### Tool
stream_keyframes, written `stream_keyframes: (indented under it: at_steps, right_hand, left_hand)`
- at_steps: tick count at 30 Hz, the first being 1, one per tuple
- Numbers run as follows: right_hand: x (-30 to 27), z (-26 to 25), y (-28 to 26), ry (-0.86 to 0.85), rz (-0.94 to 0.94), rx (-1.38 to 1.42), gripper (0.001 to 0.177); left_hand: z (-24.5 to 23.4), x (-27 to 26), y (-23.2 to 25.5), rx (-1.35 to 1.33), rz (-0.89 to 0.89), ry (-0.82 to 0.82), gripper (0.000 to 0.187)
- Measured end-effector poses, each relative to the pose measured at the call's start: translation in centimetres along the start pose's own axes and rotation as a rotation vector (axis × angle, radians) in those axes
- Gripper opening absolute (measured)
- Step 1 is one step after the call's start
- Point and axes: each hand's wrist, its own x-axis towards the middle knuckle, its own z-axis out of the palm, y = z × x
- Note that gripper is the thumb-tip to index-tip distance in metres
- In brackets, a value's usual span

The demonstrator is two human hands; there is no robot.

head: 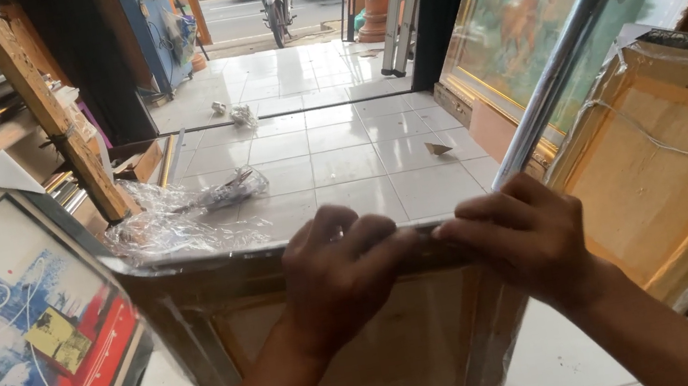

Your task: Wrapping a picture frame with protective plastic film and cutting it to size.

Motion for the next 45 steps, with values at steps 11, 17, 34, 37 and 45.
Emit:
stream_keyframes:
  at_steps: [11,17,34,37,45]
  right_hand:
    - [-1.0,1.5,1.8,-0.005,-0.081,-0.018,0.017]
    - [-2.4,0.1,-1.3,0.015,-0.058,-0.260,0.015]
    - [-41.6,1.6,-9.4,-1.392,1.523,-0.186,0.055]
    - [-43.0,2.8,-9.4,-1.296,1.641,-0.110,0.031]
    - [-28.4,-0.8,-9.8,0.304,2.076,0.741,0.047]
  left_hand:
    - [-3.3,5.6,-0.5,-0.245,-0.572,-0.649,0.041]
    - [-1.8,5.5,-0.3,-0.138,-0.565,-0.785,0.044]
    - [2.1,4.1,-0.6,0.041,-0.503,-0.652,0.045]
    - [2.1,3.8,-0.7,0.031,-0.515,-0.650,0.044]
    - [1.2,4.2,-0.4,0.046,-0.523,-0.726,0.051]
